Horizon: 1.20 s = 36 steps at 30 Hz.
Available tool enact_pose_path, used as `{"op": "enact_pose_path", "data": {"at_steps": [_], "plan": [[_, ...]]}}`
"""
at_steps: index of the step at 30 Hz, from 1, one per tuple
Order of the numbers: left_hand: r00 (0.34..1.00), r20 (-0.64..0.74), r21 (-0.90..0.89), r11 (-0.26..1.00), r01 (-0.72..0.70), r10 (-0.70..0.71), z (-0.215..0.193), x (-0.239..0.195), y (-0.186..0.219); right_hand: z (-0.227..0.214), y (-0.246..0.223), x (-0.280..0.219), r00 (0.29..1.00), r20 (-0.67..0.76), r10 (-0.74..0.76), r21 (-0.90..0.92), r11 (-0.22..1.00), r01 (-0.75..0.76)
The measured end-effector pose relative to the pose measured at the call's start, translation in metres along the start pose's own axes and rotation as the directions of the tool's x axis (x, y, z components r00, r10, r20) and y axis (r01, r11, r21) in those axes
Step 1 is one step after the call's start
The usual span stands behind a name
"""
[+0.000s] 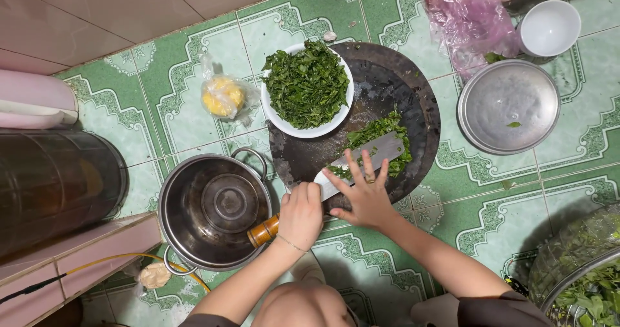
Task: The person chops leafy green herbs with a cleaver on a large round cutting board, gathering the leaves and slicing through them repeatedly. They transfer the chopped herbs into a white bowl, rinse their hands at the sink, then return to chop the remaining herbs and carry the bowl of herbs to the sink counter.
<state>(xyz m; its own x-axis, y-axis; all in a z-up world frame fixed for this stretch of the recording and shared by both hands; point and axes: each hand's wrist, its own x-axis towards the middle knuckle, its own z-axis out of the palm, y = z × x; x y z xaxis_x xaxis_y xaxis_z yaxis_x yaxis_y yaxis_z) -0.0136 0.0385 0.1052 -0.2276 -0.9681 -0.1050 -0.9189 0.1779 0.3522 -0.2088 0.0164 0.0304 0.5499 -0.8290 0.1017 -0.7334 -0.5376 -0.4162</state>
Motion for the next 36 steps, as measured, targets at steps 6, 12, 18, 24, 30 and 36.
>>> {"op": "enact_pose_path", "data": {"at_steps": [6, 12, 18, 24, 30, 36], "plan": [[0.999, -0.041, -0.033, 0.999, 0.004, -0.006, -0.023, -0.011, -0.010, -0.012, 0.030, -0.005, 0.978, -0.037, 0.205, -0.029, 0.978, -0.206], [0.990, -0.037, -0.157, 0.979, 0.129, -0.137, -0.063, -0.031, -0.038, -0.037, 0.059, -0.003, 0.941, -0.118, 0.316, 0.095, 0.947, -0.306], [0.965, 0.103, -0.312, 0.914, 0.260, -0.240, -0.078, -0.039, -0.049, -0.102, 0.042, 0.004, 0.875, 0.035, 0.482, 0.858, 0.434, -0.273], [0.989, 0.069, -0.445, 0.883, 0.149, -0.132, -0.034, -0.032, -0.029, -0.142, 0.039, 0.028, 0.709, 0.565, 0.423, 0.750, -0.621, -0.228], [0.991, 0.114, -0.443, 0.890, 0.107, -0.062, -0.002, -0.017, -0.015, -0.128, 0.056, 0.021, 0.654, 0.530, 0.540, 0.802, -0.571, -0.178], [0.995, -0.058, -0.145, 0.987, 0.067, -0.076, 0.012, -0.009, -0.033, -0.056, 0.126, -0.013, 0.790, -0.119, 0.601, 0.886, 0.423, -0.188]]}}
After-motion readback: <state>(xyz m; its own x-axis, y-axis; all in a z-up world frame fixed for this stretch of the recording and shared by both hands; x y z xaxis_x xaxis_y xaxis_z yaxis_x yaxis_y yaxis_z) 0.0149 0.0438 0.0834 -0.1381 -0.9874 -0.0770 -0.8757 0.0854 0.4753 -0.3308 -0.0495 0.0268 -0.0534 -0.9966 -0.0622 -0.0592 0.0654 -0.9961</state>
